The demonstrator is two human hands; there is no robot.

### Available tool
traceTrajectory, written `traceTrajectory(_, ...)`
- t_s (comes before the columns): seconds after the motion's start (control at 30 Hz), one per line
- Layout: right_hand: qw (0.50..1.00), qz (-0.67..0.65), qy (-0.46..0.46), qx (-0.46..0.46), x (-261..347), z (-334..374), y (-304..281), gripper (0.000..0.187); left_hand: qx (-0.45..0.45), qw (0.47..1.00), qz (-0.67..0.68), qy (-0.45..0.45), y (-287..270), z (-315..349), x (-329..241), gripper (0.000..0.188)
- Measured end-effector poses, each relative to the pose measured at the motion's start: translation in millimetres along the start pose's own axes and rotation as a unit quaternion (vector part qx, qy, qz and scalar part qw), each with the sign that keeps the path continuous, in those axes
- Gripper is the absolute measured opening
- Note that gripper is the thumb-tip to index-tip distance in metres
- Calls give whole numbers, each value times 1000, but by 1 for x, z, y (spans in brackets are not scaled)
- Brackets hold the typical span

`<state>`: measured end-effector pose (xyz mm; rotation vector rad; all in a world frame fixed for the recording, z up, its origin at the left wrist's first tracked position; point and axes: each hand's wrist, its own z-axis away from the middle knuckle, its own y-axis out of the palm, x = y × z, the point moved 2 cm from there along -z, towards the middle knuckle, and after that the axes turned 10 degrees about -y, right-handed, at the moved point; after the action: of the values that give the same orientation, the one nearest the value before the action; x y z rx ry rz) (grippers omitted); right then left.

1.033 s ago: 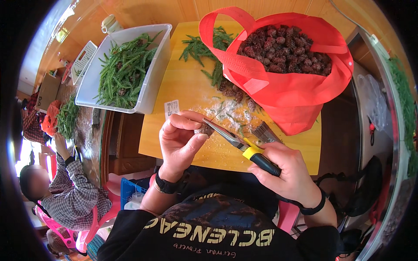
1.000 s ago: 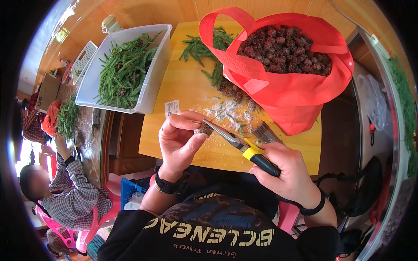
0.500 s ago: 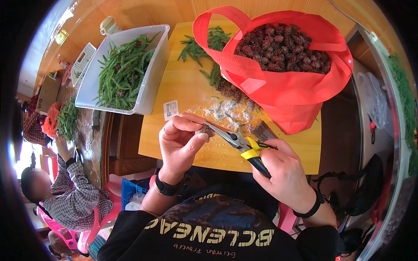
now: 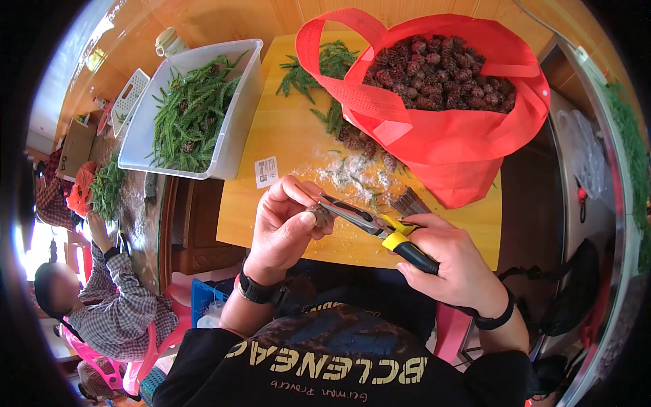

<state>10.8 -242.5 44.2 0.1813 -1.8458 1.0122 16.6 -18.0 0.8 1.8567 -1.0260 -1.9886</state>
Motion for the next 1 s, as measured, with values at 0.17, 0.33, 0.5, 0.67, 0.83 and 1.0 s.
traceTrajectory(0.17,999,-12,39,-36,7,0,4,18,-26,998,-59,15,-1,-2,3,14)
traceTrajectory(0.33,996,60,31,-52,4,6,8,19,-70,982,-149,92,-1,-2,-2,14)
traceTrajectory(0.5,999,-17,39,-10,2,4,3,23,-51,996,-71,25,-2,0,-3,14)
traceTrajectory(0.67,1000,6,8,-26,3,2,2,20,-21,998,-40,-39,-3,3,-5,13)
traceTrajectory(0.83,998,6,30,-50,6,3,4,18,-35,995,-41,-84,-2,4,-6,12)
traceTrajectory(1.0,999,-24,13,-47,10,0,3,12,-17,996,-36,-84,-4,4,-6,12)
